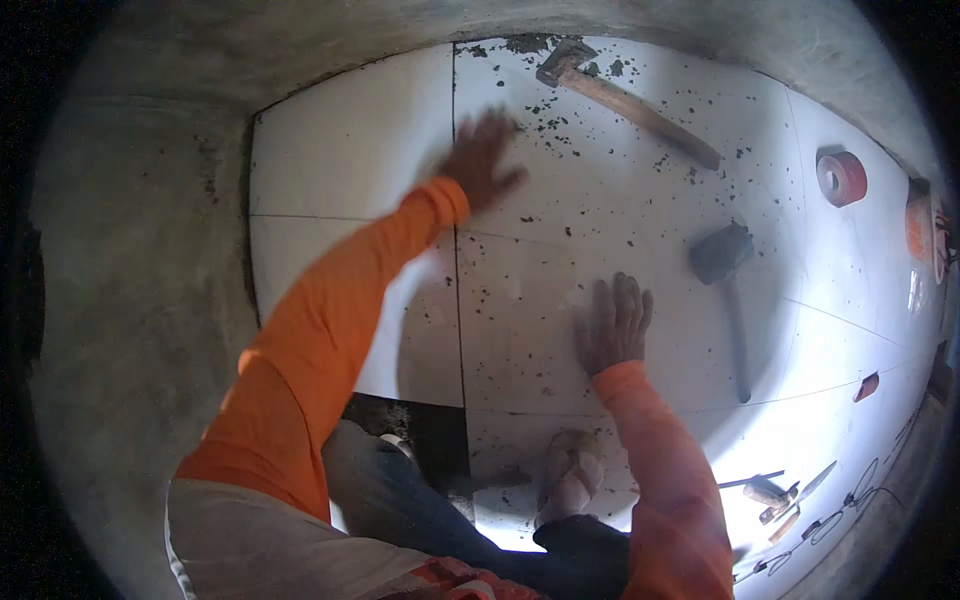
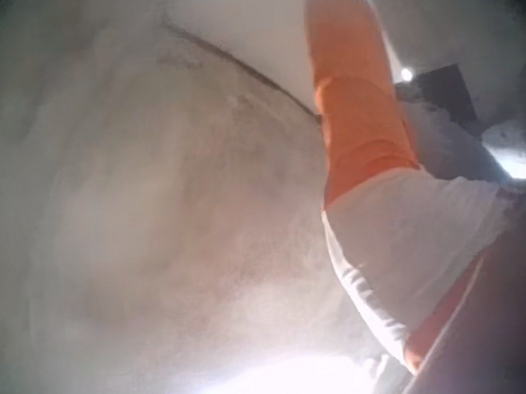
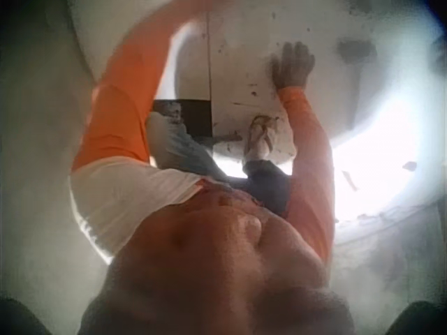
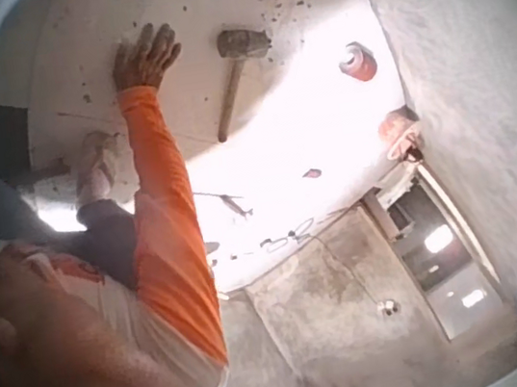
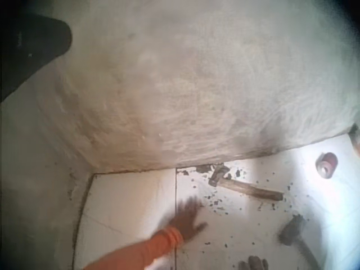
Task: The person taps white floor tiles with a rubber mallet and uses a spatula to scrape excess mortar from the joints.
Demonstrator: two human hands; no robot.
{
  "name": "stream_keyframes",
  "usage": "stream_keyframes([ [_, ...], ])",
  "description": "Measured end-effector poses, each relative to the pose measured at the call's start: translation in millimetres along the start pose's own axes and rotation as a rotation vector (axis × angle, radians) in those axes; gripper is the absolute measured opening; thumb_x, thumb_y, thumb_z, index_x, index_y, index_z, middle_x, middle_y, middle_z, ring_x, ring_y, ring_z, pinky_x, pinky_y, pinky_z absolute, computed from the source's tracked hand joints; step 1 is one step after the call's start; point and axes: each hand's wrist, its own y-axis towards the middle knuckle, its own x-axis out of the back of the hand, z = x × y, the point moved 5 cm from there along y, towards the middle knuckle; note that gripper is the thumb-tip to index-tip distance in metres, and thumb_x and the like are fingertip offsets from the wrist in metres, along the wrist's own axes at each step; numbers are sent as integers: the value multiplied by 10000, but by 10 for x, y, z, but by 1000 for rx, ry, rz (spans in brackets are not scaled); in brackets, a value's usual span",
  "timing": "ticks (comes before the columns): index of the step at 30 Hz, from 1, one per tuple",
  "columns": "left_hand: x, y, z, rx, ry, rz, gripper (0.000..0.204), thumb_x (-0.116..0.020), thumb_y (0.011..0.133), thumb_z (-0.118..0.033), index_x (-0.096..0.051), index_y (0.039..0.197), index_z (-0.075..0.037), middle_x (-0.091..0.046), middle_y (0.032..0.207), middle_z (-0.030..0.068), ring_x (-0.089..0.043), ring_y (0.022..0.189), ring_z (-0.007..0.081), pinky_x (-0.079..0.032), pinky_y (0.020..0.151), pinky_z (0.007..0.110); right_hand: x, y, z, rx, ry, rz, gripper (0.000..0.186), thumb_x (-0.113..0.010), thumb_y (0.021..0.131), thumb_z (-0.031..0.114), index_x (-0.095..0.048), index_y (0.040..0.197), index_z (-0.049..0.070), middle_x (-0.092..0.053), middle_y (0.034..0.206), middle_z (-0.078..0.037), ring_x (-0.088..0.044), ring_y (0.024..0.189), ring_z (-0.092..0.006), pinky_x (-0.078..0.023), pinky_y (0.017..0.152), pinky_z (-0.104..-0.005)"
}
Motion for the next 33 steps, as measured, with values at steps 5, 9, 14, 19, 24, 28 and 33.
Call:
stream_keyframes([
  [5,-108,-1241,-1751,-274,-733,237,801,-525,847,-453,-189,1427,-13,-131,1489,232,-58,1389,398,-50,1116,516,117,40,-231,52,-33,26,576,-597,808,296,-387,1292,65,-361,1327,-204,-316,1255,-376,-184,1068,-556],
  [9,274,-1272,-1164,-284,-372,128,731,-550,833,-408,-274,1401,-41,-164,1477,235,-110,1379,400,-91,1123,490,742,-4,-477,181,143,125,560,-616,784,242,-423,1276,56,-402,1288,-210,-356,1211,-385,-253,1022,-543],
  [14,76,-73,894,701,43,-3,807,-264,885,-591,-94,1458,-48,-85,1526,135,-33,1411,305,-16,1123,488,1047,-450,-1801,-340,-149,-116,555,-629,813,292,-441,1267,32,-443,1244,-235,-413,1150,-402,-334,980,-465],
  [19,-62,879,670,672,-25,-77,796,-194,894,-603,-73,1463,-60,-55,1533,125,-11,1418,272,55,1118,468,608,-1078,-1994,-572,-269,173,451,-579,862,275,-472,1212,10,-508,1173,-239,-450,1126,-414,-357,961,-471],
  [24,18,962,462,570,-870,-298,829,-342,873,-628,-158,1453,-65,-192,1504,135,-54,1409,303,-40,1124,447,469,-992,-2093,-711,70,215,424,-510,890,284,-448,1200,2,-542,1130,-243,-519,1053,-404,-414,895,-451],
  [28,310,634,-161,237,-917,-163,771,-397,908,-530,-143,1447,-39,-199,1493,164,-67,1401,334,-90,1118,459,630,-502,-2032,-668,86,79,323,-500,839,195,-418,1119,55,-592,901,-264,-551,874,-479,-426,756,-514],
  [33,-54,-1072,-93,447,195,-66,728,-411,902,-449,-161,1438,-25,-155,1501,176,-84,1397,348,-71,1104,536,482,-400,-1701,-801,69,216,282,-475,860,280,-419,1054,84,-606,847,-256,-561,835,-478,-425,717,-536],
])
